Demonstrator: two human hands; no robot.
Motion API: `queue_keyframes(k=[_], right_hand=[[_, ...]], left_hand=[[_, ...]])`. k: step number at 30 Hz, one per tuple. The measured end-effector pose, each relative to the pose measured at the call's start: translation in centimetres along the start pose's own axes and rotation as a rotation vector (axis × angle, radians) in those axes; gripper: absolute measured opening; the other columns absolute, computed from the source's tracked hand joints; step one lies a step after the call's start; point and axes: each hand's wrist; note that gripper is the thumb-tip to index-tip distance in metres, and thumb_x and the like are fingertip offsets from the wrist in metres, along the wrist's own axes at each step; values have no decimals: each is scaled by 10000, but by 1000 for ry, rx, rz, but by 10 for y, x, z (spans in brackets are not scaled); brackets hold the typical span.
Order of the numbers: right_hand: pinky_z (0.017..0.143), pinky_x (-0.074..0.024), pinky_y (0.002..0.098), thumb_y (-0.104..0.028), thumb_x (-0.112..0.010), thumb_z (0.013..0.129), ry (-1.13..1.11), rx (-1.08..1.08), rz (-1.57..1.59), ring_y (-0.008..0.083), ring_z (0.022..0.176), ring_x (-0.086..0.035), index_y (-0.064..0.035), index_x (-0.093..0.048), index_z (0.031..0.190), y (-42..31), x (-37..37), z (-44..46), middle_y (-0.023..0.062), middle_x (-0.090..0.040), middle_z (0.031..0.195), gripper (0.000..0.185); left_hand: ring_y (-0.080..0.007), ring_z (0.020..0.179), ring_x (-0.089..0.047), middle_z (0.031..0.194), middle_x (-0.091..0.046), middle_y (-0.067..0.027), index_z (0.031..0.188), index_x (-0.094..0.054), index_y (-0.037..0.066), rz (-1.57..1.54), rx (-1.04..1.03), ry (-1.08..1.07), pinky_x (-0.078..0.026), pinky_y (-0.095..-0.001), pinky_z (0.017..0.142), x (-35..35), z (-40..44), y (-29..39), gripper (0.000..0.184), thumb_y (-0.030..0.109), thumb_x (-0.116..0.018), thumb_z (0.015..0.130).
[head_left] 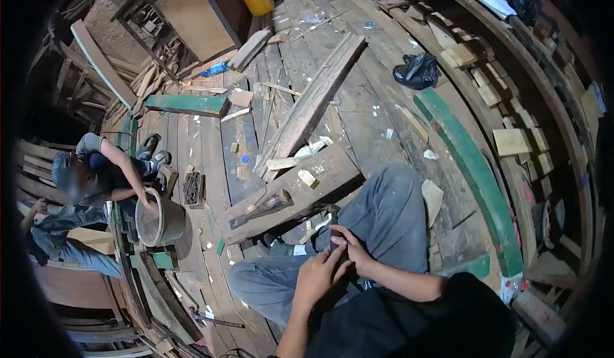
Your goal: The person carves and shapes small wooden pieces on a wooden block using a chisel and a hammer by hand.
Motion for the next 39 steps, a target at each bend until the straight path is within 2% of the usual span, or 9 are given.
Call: queue_keyframes(k=[3,11,16,20,21,23,29,35,39], right_hand=[[601,-508,338,-231,-623,924,-30,-194,386,171,721,-624,-290,-212,1482,-2,0,0,82,-657,984,695],[715,-524,404,-132,-619,910,41,-273,573,199,806,-623,-314,-8,1522,-18,-19,2,101,-640,975,884],[690,-504,403,-211,-607,931,68,-315,651,187,742,-582,-373,-263,1342,-8,-24,9,74,-579,877,560],[625,-495,445,-288,-664,905,39,-405,707,217,676,-564,-433,-223,1365,-12,-21,-6,62,-537,781,654],[666,-491,435,-335,-630,920,96,-417,644,223,707,-563,-268,-420,1216,-22,-28,-15,61,-539,785,369],[707,-482,417,-376,-591,933,-135,-775,878,227,740,-555,-129,-499,987,2,-1,-5,58,-536,781,269],[644,-449,341,-244,-551,914,7,-634,499,152,623,-480,-90,-477,873,-11,-19,-15,19,-481,723,175],[480,-347,198,-244,-574,901,-170,-464,694,66,484,-362,-154,-380,639,-40,-44,10,-57,-362,561,338],[367,-301,194,-293,-500,969,-312,-2,481,34,408,-297,-144,-450,764,-114,-76,-16,-65,-330,547,258]], left_hand=[[-287,693,-635,800,-634,-106,1219,-620,169,102,-72,-76,-515,-381,653,11,1,3,396,310,-682,854],[-256,804,-647,871,-651,-92,1252,-604,219,175,-66,-128,-498,-371,741,21,-14,-2,514,214,-722,751],[-242,833,-655,982,-662,-112,1285,-585,226,233,-133,-91,-490,-347,737,6,-30,-13,528,152,-669,769],[-236,895,-670,1136,-652,-154,1280,-587,216,251,-162,-141,-487,-346,768,14,-41,-1,475,133,-588,812],[-236,907,-671,1150,-650,-159,1277,-588,214,235,-149,-171,-487,-347,776,18,-46,4,465,136,-578,819],[-233,913,-674,1130,-654,-166,1254,-603,198,306,-197,-159,-487,-344,789,19,-59,9,426,139,-546,836],[-222,879,-659,1064,-654,-129,1233,-610,199,239,-197,-217,-488,-326,818,11,-77,11,402,134,-524,846],[-274,836,-651,1252,-569,-250,1083,-691,197,152,-121,195,-521,-328,739,22,-66,10,305,171,-635,785],[-268,932,-653,1346,-526,-214,1070,-697,180,-169,-166,483,-525,-347,797,12,-56,10,358,150,-711,713]])
Point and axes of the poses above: each hand's wrist, its own z-axis towards the middle knuckle, its own x-axis out of the back of the hand, y = z × x
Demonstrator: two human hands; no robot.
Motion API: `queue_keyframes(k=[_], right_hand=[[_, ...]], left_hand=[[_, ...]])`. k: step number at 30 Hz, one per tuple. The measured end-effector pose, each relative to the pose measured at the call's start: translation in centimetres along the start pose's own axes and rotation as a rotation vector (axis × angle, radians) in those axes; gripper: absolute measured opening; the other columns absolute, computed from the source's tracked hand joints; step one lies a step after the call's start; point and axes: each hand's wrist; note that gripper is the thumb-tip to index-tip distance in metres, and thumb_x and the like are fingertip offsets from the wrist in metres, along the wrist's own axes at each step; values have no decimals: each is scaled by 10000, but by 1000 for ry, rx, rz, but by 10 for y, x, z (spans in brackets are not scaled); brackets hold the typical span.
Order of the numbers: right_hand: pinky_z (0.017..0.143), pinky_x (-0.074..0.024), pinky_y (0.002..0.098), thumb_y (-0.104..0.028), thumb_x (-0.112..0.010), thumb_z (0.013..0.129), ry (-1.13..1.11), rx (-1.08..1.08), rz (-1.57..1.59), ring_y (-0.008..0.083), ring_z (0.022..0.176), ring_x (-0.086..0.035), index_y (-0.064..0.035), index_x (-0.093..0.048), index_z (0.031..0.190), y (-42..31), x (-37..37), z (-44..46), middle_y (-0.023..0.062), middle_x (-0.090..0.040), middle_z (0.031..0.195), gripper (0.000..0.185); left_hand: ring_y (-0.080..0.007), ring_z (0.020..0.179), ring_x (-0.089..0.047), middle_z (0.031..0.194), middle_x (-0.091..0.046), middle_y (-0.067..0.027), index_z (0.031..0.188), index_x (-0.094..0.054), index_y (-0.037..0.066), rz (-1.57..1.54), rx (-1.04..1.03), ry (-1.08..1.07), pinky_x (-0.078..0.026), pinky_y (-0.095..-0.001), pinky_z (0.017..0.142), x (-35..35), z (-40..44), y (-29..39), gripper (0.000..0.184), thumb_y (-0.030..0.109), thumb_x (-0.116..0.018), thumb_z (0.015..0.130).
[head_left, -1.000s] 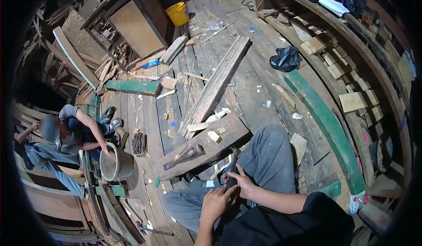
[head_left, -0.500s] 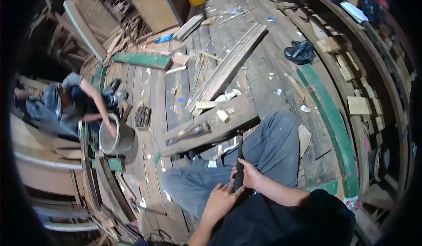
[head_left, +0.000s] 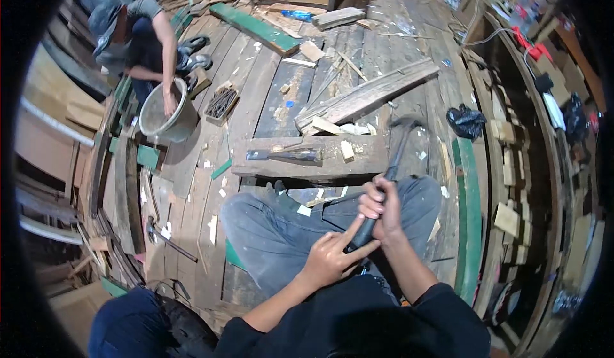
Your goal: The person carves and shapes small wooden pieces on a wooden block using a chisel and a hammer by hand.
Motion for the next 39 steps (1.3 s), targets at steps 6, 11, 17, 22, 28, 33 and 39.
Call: queue_keyframes(k=[6,11,17,22,28,33,39], right_hand=[[295,-288,224,-265,-365,1023,-579,375,-361,85,312,-286,-92,-413,814,-85,-79,-33,-10,-340,465,275],[346,-294,263,-187,-416,1010,-406,524,-646,113,356,-295,-78,-452,815,-63,-29,10,17,-329,460,227],[350,-313,269,-256,-622,917,289,-229,-702,84,375,-351,-96,-453,755,55,111,71,-25,-367,505,283],[359,-319,279,-217,-599,941,138,-339,-888,84,382,-349,-72,-468,806,69,79,66,-24,-372,515,237],[349,-347,265,-246,-613,952,34,-34,-1064,89,392,-440,-75,-484,780,56,74,49,-6,-467,537,274],[368,-382,266,-271,-598,957,70,331,-1281,102,402,-477,-54,-507,811,-3,45,30,8,-488,518,277],[396,-394,249,-317,-586,961,3,573,-954,112,432,-468,-45,-503,936,-57,-5,5,33,-489,574,286]], left_hand=[[-266,1008,-651,1279,-573,-108,1121,-679,123,-460,232,25,-533,-370,857,-9,-7,-29,385,7,-663,754],[-271,1043,-625,1119,-638,-109,1039,-696,76,-305,314,198,-497,-364,909,42,-9,-83,238,30,-638,814],[-124,897,-589,942,-637,-58,1001,-658,-14,-694,623,626,-472,-260,800,77,-35,-152,123,49,-585,926],[-123,848,-597,938,-629,-52,1077,-610,-2,-1061,739,756,-469,-241,756,77,-61,-195,192,111,-610,923],[-141,865,-591,934,-602,-52,1083,-595,2,-1085,697,741,-475,-253,788,73,-61,-192,193,119,-602,931],[-112,863,-599,933,-637,-43,1065,-621,-1,-901,686,658,-479,-246,801,68,-57,-190,154,94,-573,954],[-160,911,-612,971,-656,-49,1101,-630,32,-393,587,208,-477,-283,834,26,2,-209,283,151,-683,851]])
Point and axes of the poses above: each hand's wrist, its own z-axis towards the middle knuckle, its own x-axis out of the back of the hand, y = z × x
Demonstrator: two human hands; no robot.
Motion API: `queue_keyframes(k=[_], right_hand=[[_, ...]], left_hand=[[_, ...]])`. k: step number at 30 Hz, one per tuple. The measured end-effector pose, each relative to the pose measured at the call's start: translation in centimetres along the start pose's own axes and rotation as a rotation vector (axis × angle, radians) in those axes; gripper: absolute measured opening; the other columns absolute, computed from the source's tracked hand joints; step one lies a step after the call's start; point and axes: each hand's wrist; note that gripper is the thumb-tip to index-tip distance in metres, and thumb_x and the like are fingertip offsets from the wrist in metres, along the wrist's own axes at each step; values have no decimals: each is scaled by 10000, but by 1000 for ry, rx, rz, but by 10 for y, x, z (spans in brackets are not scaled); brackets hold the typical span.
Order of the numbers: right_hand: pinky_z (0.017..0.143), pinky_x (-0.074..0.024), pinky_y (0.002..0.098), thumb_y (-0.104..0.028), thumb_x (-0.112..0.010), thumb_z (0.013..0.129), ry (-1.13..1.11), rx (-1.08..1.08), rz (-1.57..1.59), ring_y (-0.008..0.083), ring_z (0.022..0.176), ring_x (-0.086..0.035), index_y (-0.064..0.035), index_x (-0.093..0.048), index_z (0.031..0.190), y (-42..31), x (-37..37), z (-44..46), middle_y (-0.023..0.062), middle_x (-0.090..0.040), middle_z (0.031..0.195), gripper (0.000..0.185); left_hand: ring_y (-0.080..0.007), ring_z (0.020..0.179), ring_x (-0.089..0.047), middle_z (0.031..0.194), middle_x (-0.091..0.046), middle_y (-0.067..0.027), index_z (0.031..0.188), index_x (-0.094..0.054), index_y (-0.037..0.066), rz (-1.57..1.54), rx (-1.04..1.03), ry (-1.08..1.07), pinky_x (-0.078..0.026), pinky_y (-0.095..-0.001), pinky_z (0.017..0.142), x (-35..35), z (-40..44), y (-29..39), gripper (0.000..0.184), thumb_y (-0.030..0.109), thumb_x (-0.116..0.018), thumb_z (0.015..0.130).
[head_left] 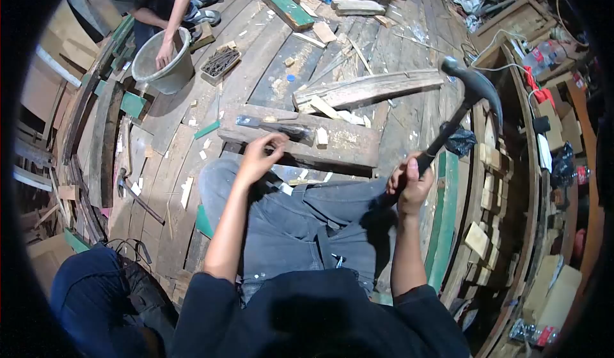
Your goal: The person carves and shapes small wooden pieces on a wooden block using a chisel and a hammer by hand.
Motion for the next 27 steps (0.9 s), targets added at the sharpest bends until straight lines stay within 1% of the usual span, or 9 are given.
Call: queue_keyframes(k=[3,6,10,13,17,18,23,24,27], right_hand=[[410,-360,238,-256,-636,935,91,-199,109,96,445,-439,-54,-521,852,-26,15,-17,17,-479,593,247],[406,-332,233,-211,-672,913,318,-222,-144,71,458,-429,-59,-538,865,-7,73,-52,-10,-492,616,209],[476,-372,263,-179,-663,916,484,-265,-564,93,529,-483,-11,-589,838,13,156,-115,-24,-516,648,199],[575,-418,304,-199,-671,904,576,-265,-808,150,597,-521,42,-615,845,64,214,-153,25,-561,672,254],[670,-464,364,-236,-689,875,646,-385,-1111,251,660,-583,77,-635,907,138,279,-197,151,-634,740,320],[743,-476,405,-248,-695,858,658,-492,-1156,328,747,-632,92,-645,977,165,303,-207,231,-663,831,363],[874,-462,409,-229,-699,853,680,-554,-1028,372,945,-635,110,-629,1052,195,299,-201,261,-659,983,400],[900,-455,404,-222,-703,849,688,-560,-1030,373,978,-627,113,-623,1067,202,298,-196,262,-654,1017,408],[897,-470,379,-176,-712,838,653,-506,-877,318,971,-638,115,-597,1113,254,321,-187,227,-658,1045,417]], left_hand=[[-281,1188,-525,1246,-587,-112,1280,-551,90,445,-222,-52,-417,-451,995,-64,63,-26,604,331,-763,769],[-346,1340,-372,1406,-468,-94,1387,-455,151,807,-85,-163,-276,-689,1024,-108,98,-24,843,478,-792,687],[-280,1331,-412,1405,-480,-44,1356,-497,184,1008,-33,-443,-253,-685,1042,-130,127,-47,765,460,-786,702],[-256,1281,-462,1350,-528,-43,1312,-536,223,663,-205,-296,-235,-656,1046,-131,126,-55,665,327,-795,709],[-273,1269,-471,1338,-543,-49,1325,-519,240,615,-235,-242,-228,-646,1055,-136,122,-49,720,324,-818,675],[-279,1262,-476,1336,-546,-51,1332,-513,243,671,-200,-246,-224,-649,1056,-138,123,-57,736,330,-822,669],[-287,1276,-475,1362,-530,-71,1390,-457,286,717,-113,-338,-198,-708,1031,-130,126,-43,804,376,-821,679],[-301,1230,-525,1310,-575,-91,1373,-488,238,658,-149,-290,-310,-627,1035,-126,123,-35,762,378,-813,698],[-326,1114,-604,1197,-647,-107,1306,-556,166,459,-59,-273,-447,-462,976,-110,135,-65,667,358,-806,718]])
Point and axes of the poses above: each hand's wrist, its own z-axis towards the middle knuckle, its own x-axis out of the back of the hand, y = z × x
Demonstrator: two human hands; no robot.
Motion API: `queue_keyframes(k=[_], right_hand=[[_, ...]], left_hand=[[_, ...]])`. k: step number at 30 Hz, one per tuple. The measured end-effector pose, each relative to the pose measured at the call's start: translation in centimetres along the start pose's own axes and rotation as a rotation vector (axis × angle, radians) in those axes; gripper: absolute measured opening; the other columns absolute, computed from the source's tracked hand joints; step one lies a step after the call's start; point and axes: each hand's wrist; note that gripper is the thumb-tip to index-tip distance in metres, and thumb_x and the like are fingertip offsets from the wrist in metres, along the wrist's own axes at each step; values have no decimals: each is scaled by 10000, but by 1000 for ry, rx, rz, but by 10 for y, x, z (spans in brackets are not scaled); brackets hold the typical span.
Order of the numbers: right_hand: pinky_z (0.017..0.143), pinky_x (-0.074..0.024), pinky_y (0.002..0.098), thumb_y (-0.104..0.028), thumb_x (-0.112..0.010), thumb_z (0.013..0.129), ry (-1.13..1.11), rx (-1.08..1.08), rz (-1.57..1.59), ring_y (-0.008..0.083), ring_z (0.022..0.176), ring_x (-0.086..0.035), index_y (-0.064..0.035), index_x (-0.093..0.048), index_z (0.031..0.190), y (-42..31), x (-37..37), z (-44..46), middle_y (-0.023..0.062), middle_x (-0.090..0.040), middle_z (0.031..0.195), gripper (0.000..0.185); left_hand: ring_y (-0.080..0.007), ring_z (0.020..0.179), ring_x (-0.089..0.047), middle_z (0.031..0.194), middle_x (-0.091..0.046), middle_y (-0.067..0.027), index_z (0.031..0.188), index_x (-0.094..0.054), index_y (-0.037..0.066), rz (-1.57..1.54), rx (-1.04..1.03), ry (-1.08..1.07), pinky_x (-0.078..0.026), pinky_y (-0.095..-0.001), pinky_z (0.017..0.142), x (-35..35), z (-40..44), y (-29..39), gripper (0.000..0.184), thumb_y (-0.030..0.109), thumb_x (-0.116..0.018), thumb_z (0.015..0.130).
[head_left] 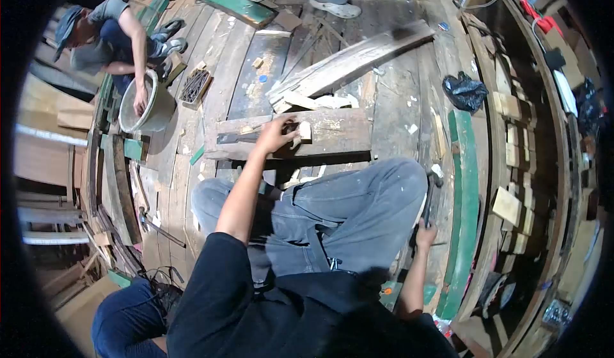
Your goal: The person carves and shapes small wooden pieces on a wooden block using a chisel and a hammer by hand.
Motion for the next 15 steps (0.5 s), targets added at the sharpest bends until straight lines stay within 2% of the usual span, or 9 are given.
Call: queue_keyframes(k=[1,2,3,4,5,6,11,14,15], right_hand=[[838,-498,347,-155,-700,851,-57,-92,195,255,904,-652,113,-549,1185,-19,-6,0,180,-662,1028,454],[789,-513,316,-139,-667,881,-158,-258,346,209,852,-651,109,-484,1264,-28,-13,6,147,-661,1002,491],[797,-512,317,-131,-628,914,-167,22,115,203,851,-649,101,-460,1293,-47,-9,8,146,-667,990,476],[801,-509,312,-119,-602,930,-172,184,437,191,893,-650,89,-493,1276,-28,-29,26,153,-665,1027,419],[848,-494,304,-121,-588,939,-249,13,334,188,972,-645,58,-521,1262,-75,-1,16,159,-652,1101,375],[858,-488,298,-137,-577,950,-244,59,393,198,1005,-642,18,-559,1223,-61,0,26,145,-653,1121,315],[808,-506,320,-109,-590,897,63,52,205,209,930,-666,-11,-638,1060,-13,78,32,137,-683,1027,196],[792,-512,339,-126,-606,862,-84,-29,-226,262,908,-675,-18,-653,1008,29,99,2,166,-686,959,188],[782,-513,347,-138,-611,859,-118,-34,-168,282,895,-672,-22,-654,997,29,96,-11,167,-684,932,186]], left_hand=[[-315,1010,-653,1085,-687,-133,1234,-606,90,102,2,-28,-504,-350,886,3,-1,-16,584,341,-794,742],[-306,1026,-647,1116,-674,-159,1172,-633,46,71,55,-83,-492,-389,910,11,-6,-14,521,304,-771,740],[-280,984,-660,1065,-686,-153,1087,-661,16,79,5,-91,-501,-378,891,18,-11,-10,465,278,-784,724],[-265,951,-666,1009,-695,-144,1057,-667,13,-4,-1,-89,-508,-357,874,17,-14,-20,422,224,-788,711],[-258,929,-667,976,-696,-144,1055,-669,13,-27,-7,-148,-511,-342,856,28,-21,-3,396,173,-777,709],[-252,939,-668,983,-695,-149,1048,-668,9,23,-51,-128,-508,-343,849,22,-21,-37,382,155,-766,708],[-284,995,-655,1038,-688,-139,1083,-670,47,115,-3,-140,-469,-366,921,37,-46,-30,401,163,-762,710],[-311,1106,-602,1152,-641,-156,1185,-625,91,241,-33,-178,-441,-413,959,50,-55,-14,520,182,-787,700],[-316,1146,-583,1187,-624,-166,1223,-606,107,310,-45,-183,-434,-434,966,53,-59,-8,561,185,-794,701]])
Point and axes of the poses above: each hand's wrist, its own z-axis towards the middle knuckle, its own x-axis out of the back of the hand, y = z × x
